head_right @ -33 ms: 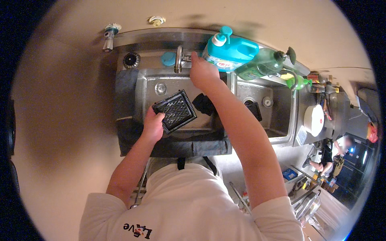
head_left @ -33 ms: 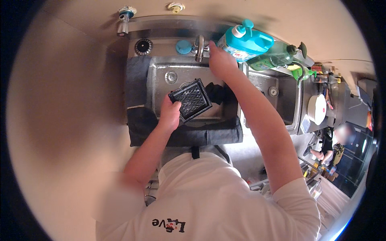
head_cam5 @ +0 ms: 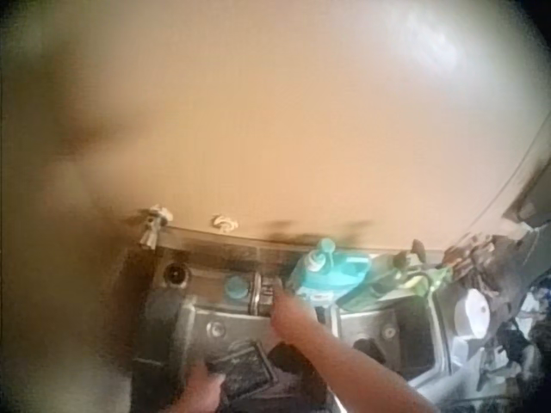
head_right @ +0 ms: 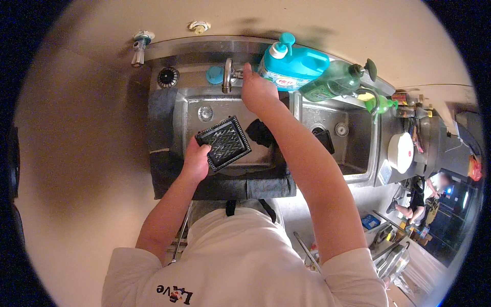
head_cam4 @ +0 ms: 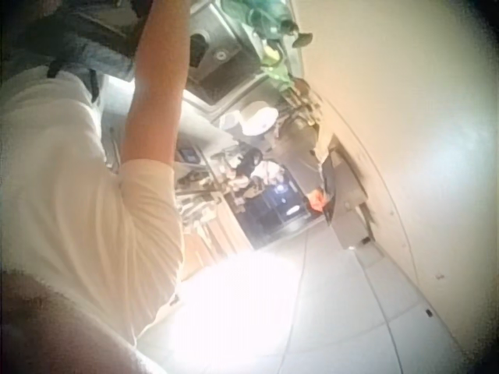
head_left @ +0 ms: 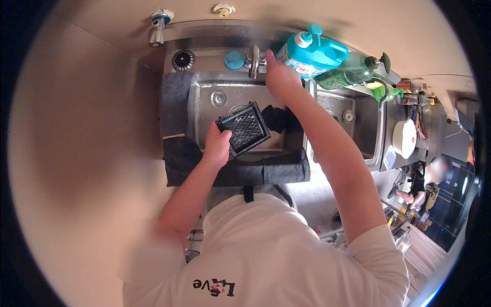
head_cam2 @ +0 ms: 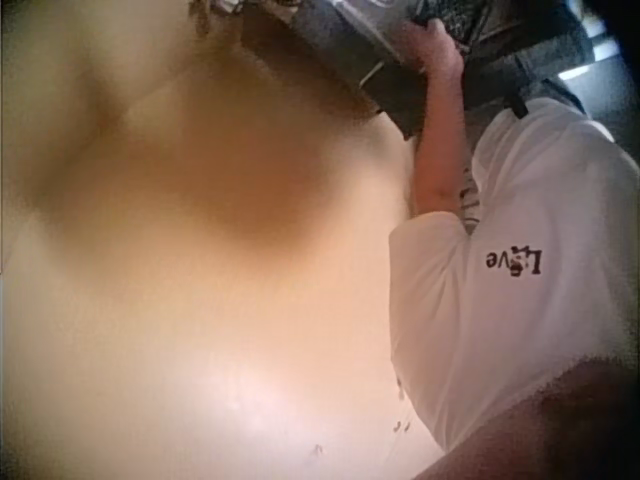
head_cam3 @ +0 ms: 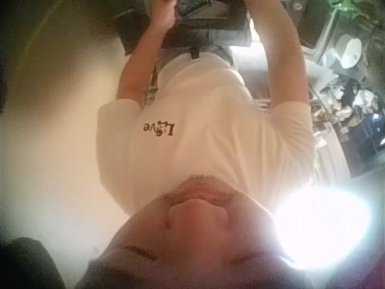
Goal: The person washes a black textured tray at a double-basin stainless steel sink. They rinse the tray under running water, apply liquid soap, scrub with a cloth, and rinse again. The person repeats this process for a second similar tray, then inspects both trays before placing them back in the sink.
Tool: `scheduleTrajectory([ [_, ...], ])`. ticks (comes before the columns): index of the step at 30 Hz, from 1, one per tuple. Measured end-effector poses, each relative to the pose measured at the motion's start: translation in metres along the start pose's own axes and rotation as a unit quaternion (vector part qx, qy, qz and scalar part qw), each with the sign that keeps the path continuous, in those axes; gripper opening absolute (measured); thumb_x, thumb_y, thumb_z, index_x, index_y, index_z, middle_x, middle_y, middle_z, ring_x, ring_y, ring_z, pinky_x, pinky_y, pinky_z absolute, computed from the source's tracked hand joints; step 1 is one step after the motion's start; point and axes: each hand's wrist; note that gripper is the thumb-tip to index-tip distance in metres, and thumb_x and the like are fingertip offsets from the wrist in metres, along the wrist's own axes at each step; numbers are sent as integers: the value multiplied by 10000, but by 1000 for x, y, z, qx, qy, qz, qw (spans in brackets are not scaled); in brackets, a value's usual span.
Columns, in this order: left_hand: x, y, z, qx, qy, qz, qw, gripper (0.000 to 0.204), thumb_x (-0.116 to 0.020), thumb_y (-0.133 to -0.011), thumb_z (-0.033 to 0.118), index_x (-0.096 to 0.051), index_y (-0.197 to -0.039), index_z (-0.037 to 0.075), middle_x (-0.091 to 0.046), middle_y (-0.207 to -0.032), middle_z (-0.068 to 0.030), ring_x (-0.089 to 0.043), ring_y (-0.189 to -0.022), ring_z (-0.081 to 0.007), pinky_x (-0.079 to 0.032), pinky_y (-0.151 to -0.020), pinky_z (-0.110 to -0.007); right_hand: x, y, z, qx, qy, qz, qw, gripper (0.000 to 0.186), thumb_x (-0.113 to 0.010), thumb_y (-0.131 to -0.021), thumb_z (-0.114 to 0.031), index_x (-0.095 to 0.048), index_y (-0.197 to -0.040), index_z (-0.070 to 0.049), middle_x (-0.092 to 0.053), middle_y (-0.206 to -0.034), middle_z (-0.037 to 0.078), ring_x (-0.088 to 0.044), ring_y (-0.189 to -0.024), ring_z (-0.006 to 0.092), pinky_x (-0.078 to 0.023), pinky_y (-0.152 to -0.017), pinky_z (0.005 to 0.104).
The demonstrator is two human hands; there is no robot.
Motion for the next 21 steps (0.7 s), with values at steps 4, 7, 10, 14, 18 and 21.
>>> scheduleTrajectory([
  [4, -4, 4, 4, 1, -2, 8, 1000, 435, -419, -765, -104, -473, -1184, -5, -560, -1093, -92, -554, -1013, -198, -449, -911, -341, -6, -6, 3, -2, 17, -9, 1000, 421, -460, -850, -72, -386, -1256, 9, -637, -991, 233, -650, -860, 393, -535, -711, 469],
  [7, -1, 1, 3, 9, -20, 8, 1000, 423, -432, -755, -90, -480, -1167, -9, -562, -1080, -92, -555, -994, -203, -451, -900, -345, -5, -7, -2, 0, 39, -21, 999, 439, -451, -860, -89, -388, -1275, 36, -628, -1027, 237, -663, -853, 376, -547, -687, 453],
  [10, 6, -8, -7, 17, -16, 4, 1000, 409, -445, -742, -71, -488, -1144, -13, -568, -1057, -93, -560, -971, -207, -453, -892, -351, -2, -6, -4, 0, 76, -39, 996, 479, -449, -869, -111, -369, -1306, 67, -625, -1058, 232, -672, -868, 349, -557, -685, 436],
  [14, 3, -7, -9, 27, -11, 22, 999, 392, -449, -735, -61, -500, -1121, -15, -577, -1030, -95, -564, -951, -204, -455, -876, -351, -2, 1, -10, 8, 105, -51, 993, 516, -465, -864, -128, -348, -1313, 98, -630, -1062, 216, -675, -868, 337, -563, -686, 418],
  [18, 11, -20, -25, 12, -87, 2, 996, 398, -452, -763, -67, -508, -1150, 11, -604, -1066, -83, -597, -962, -222, -487, -864, -379, -12, 6, -10, 13, 120, -18, 993, 508, -476, -860, -122, -347, -1304, 90, -626, -1052, 210, -677, -856, 325, -563, -672, 400],
  [21, 8, -27, -35, 18, -105, 26, 994, 384, -468, -772, -58, -512, -1147, 10, -596, -1070, -83, -577, -982, -216, -464, -885, -374, -19, 10, -11, 13, 139, 12, 990, 452, -478, -858, -93, -375, -1270, 63, -632, -1005, 197, -672, -843, 324, -557, -657, 395],
])
Point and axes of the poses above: each hand's wrist, its own y-axis away from the middle knuckle, its own x-axis out of the back of the hand, z = x × y
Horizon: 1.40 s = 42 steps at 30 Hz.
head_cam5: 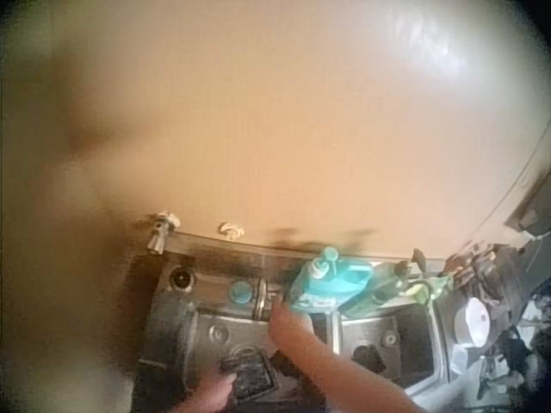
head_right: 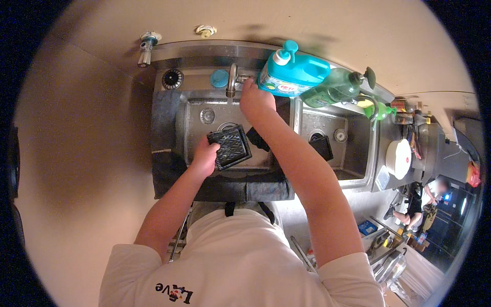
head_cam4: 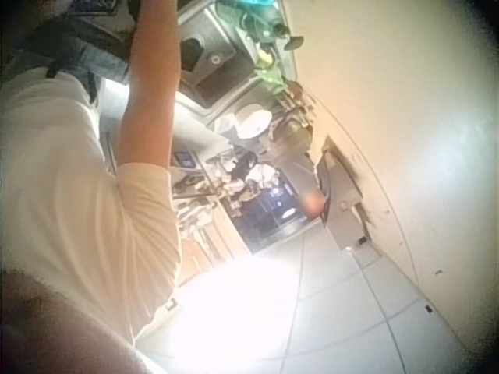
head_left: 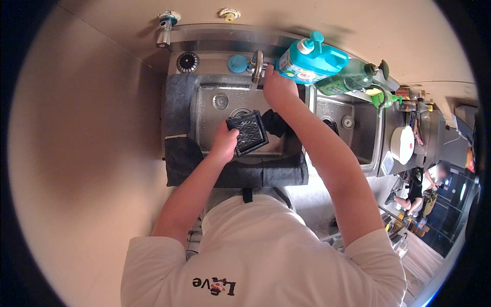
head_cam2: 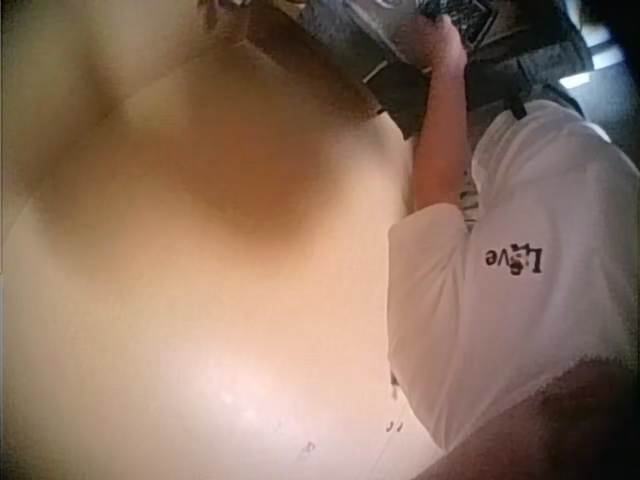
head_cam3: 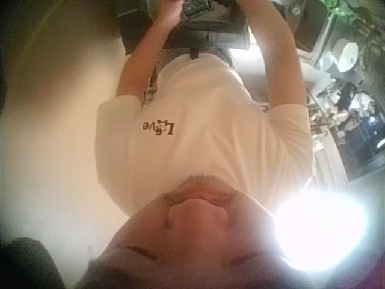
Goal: The person washes a black textured tray at a double-basin stainless steel sink. They rinse the tray under running water, apply liquid soap, scrub with a cloth, and rinse again. The person repeats this process for a second similar tray, then inspects both trays before placing them back in the sink.
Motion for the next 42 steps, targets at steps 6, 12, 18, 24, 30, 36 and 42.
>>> scheduleTrajectory([
  [6, -10, -14, -15, 6, -109, -18, 994, 370, -489, -778, -46, -518, -1144, 3, -592, -1077, -93, -555, -1002, -222, -431, -905, -374, -1, 0, -2, 20, 45, -16, 999, 570, -515, -849, -157, -345, -1302, 144, -613, -1092, 225, -688, -851, 277, -569, -622, 344],
  [12, -20, -14, -15, -9, -60, -17, 998, 352, -480, -751, -21, -534, -1099, -37, -606, -943, -109, -568, -879, -205, -453, -798, -346, 4, 1, 2, 35, 42, -13, 998, 505, -518, -842, -141, -382, -1245, 131, -619, -1024, 212, -686, -818, 283, -565, -602, 355],
  [18, -18, -19, -19, -24, -95, -8, 995, 362, -479, -750, -5, -532, -1106, -33, -605, -935, -112, -563, -860, -201, -451, -775, -338, -2, 0, 4, 46, 56, 28, 997, 464, -515, -837, -133, -404, -1206, 127, -619, -998, 208, -686, -768, 277, -561, -572, 351],
  [24, -13, -23, -24, 5, -97, -6, 995, 369, -480, -765, -32, -530, -1130, -14, -602, -1048, -92, -553, -977, -213, -422, -898, -357, -11, 14, -4, -15, -96, 91, 991, 300, -480, -870, -106, -457, -1144, 14, -629, -988, 186, -668, -796, 305, -542, -621, 417],
  [30, -19, -5, -5, -19, -102, 9, 995, 308, -485, -753, -12, -553, -1053, -20, -595, -924, -78, -543, -836, -179, -429, -767, -316, -56, 33, -36, -261, -740, -210, 584, 167, -471, -925, -180, -550, -969, -39, -621, -823, 109, -625, -673, 206, -465, -499, 315],
  [36, -16, -11, -9, 19, -109, -3, 994, 330, -522, -773, -7, -541, -1103, -8, -598, -1023, -65, -542, -941, -174, -411, -858, -337, -72, 20, -57, -316, -807, -168, 470, 138, -527, -926, -183, -532, -857, -64, -549, -695, 67, -534, -543, 173, -378, -417, 281],
  [42, -20, -20, -16, -7, -146, 39, 988, 242, -525, -780, 23, -556, -1016, -20, -595, -851, -84, -544, -790, -178, -430, -710, -337, -75, 19, -61, -261, -728, -90, 627, 80, -560, -891, -129, -501, -901, -75, -457, -622, 36, -443, -447, 161, -303, -356, 304],
])
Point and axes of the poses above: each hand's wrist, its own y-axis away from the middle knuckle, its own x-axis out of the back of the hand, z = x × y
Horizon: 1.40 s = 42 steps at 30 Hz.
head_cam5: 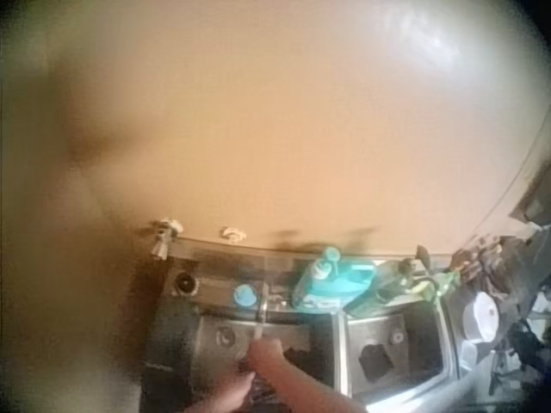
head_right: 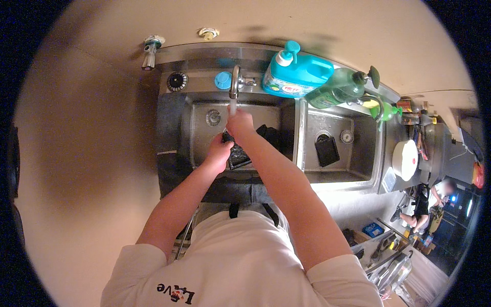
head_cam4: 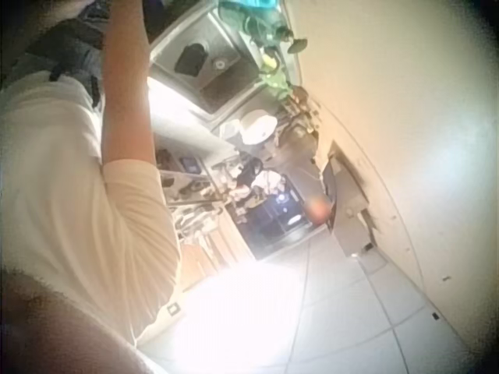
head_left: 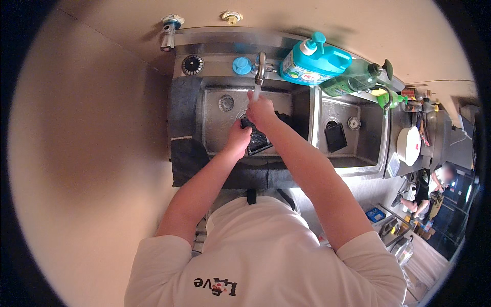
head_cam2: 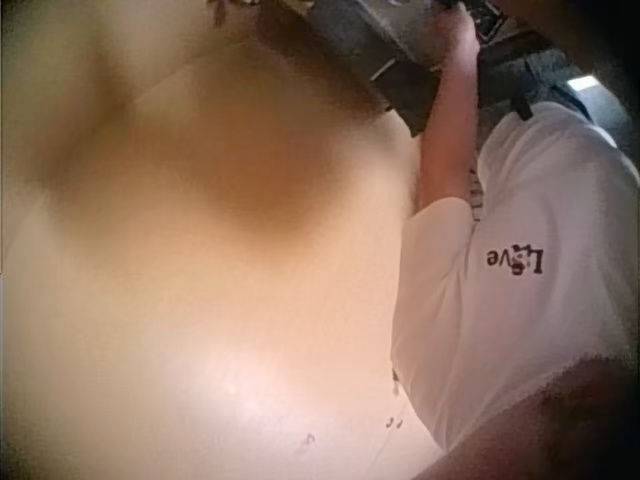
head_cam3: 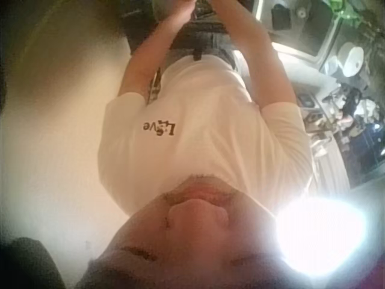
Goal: The person washes a black textured tray at a double-basin stainless steel sink. They rinse the tray under running water, apply liquid soap, scrub with a cloth, and rinse again. The person repeats this process for a second similar tray, then inspects both trays before placing them back in the sink.
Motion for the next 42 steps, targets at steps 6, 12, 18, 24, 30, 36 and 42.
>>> scheduleTrajectory([
  [6, 1, 1, 8, 34, 9, -20, 999, 302, -528, -786, 14, -546, -1087, -3, -609, -1017, -58, -546, -941, -170, -409, -861, -326, 19, -5, 7, -47, -109, -122, 985, 125, -538, -893, -184, -516, -932, -67, -513, -661, 57, -484, -465, 176, -348, -372, 325],
  [12, -1, -3, 13, 16, 31, -41, 999, 256, -536, -892, 109, -548, -1134, 28, -608, -1041, -57, -539, -978, -166, -393, -891, -307, 55, 4, 11, 120, 154, 29, 980, 244, -562, -877, -219, -586, -982, 0, -626, -757, 116, -601, -620, 249, -485, -560, 373],
  [18, 0, -15, 10, 167, 228, -78, 956, 365, -440, -993, 328, -535, -1198, 42, -602, -1130, -89, -560, -997, -196, -431, -905, -347, 119, 21, 75, 13, 283, 15, 959, 364, -578, -903, -309, -573, -1113, -12, -624, -858, 96, -592, -727, 191, -478, -616, 343],
  [24, -10, -31, 3, 254, 292, -109, 916, 379, -475, -967, 330, -537, -1165, 13, -616, -1115, -112, -584, -1011, -237, -461, -915, -381, 130, 53, 46, -112, 161, -67, 978, 367, -562, -931, -234, -511, -1223, -18, -616, -979, 67, -561, -862, 134, -465, -702, 293],
  [30, -22, -38, 11, 164, 236, -97, 953, 264, -518, -932, 264, -555, -1105, 69, -626, -1032, -63, -600, -947, -207, -497, -855, -423, 121, 57, 40, 53, 120, 52, 990, 359, -537, -940, -189, -504, -1220, 33, -619, -1029, 69, -539, -942, 144, -426, -862, 283],
  [36, -8, -43, 22, 153, 174, -122, 965, 265, -570, -919, 270, -529, -1161, 168, -602, -1012, 1, -598, -888, -187, -467, -866, -504, 125, 25, 52, 25, 65, 78, 994, 316, -501, -957, -234, -523, -1216, -55, -607, -965, 40, -526, -851, 143, -446, -741, 289],
  [42, 14, -49, 34, 97, 156, -176, 967, 274, -579, -910, 242, -563, -1165, 144, -603, -1007, 20, -568, -878, -155, -495, -797, -470, 100, 22, 28, -116, 36, 42, 992, 318, -500, -944, -307, -547, -1148, -67, -563, -852, 59, -543, -784, 208, -466, -711, 341],
])
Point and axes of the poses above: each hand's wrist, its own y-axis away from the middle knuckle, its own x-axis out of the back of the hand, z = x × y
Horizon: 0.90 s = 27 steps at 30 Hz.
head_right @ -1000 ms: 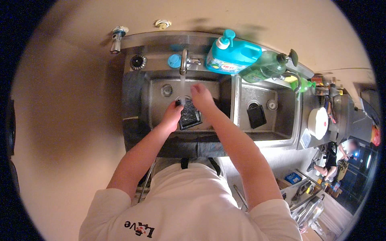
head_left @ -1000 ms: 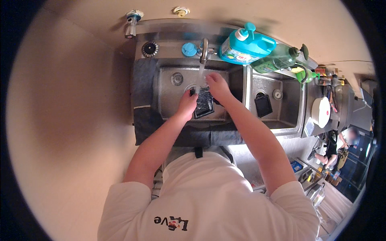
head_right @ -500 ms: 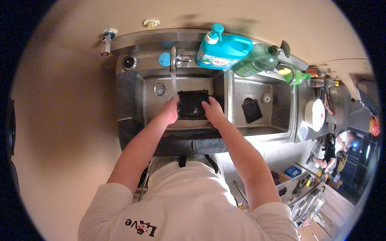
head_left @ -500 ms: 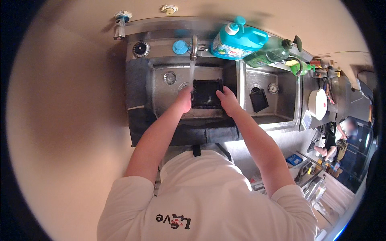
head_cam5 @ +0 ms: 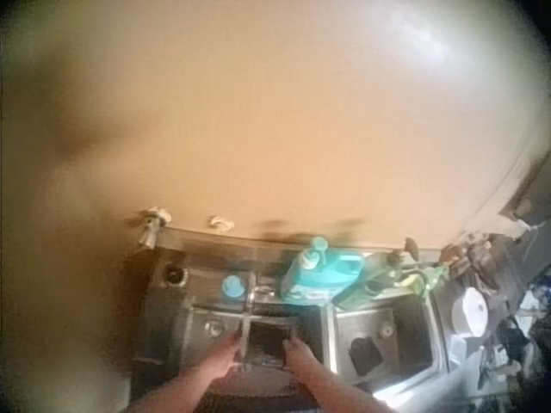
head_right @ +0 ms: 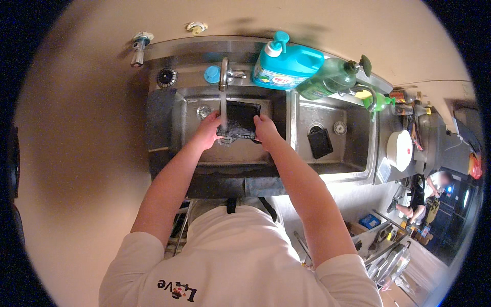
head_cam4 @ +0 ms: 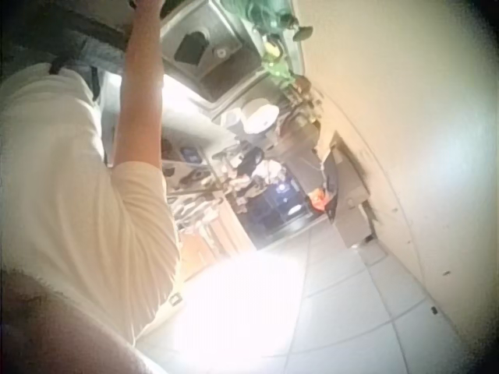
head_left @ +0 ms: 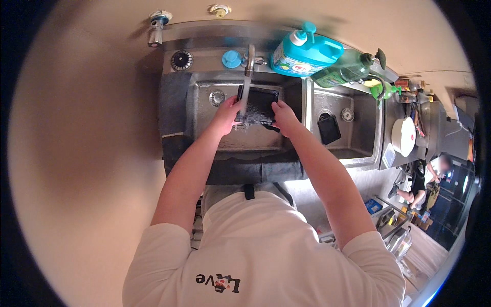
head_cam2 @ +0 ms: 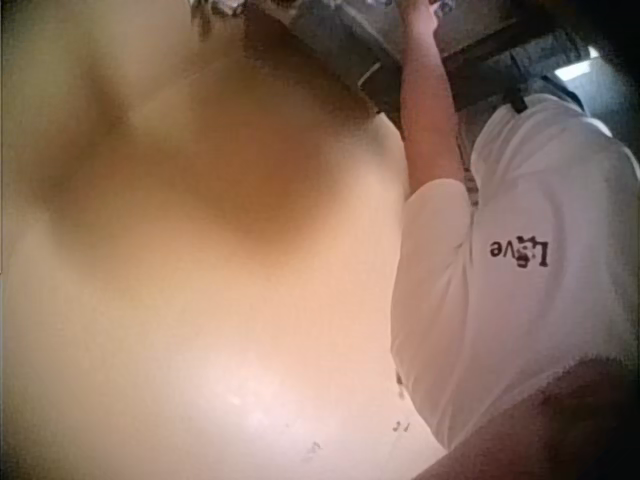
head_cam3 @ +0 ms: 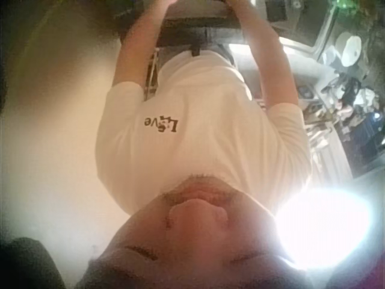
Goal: The person washes a black textured tray at a double-basin stainless steel sink. They rinse the tray under running water, apply liquid soap, scrub with a cloth, and rinse again. The person repeats this process for a second similar tray, then inspects both trays before placing them back in the sink.
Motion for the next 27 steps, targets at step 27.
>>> scheduleTrajectory([
  [27, -1, 60, 12, -147, 230, 164, 948, 292, -476, -969, 129, -477, -1260, 116, -592, -1165, -41, -593, -1044, -216, -470, -908, -438, -80, 7, 7, -40, -302, -99, 947, 346, -423, -955, -82, -417, -1300, -57, -590, -929, 123, -626, -794, 240, -574, -651, 320],
])
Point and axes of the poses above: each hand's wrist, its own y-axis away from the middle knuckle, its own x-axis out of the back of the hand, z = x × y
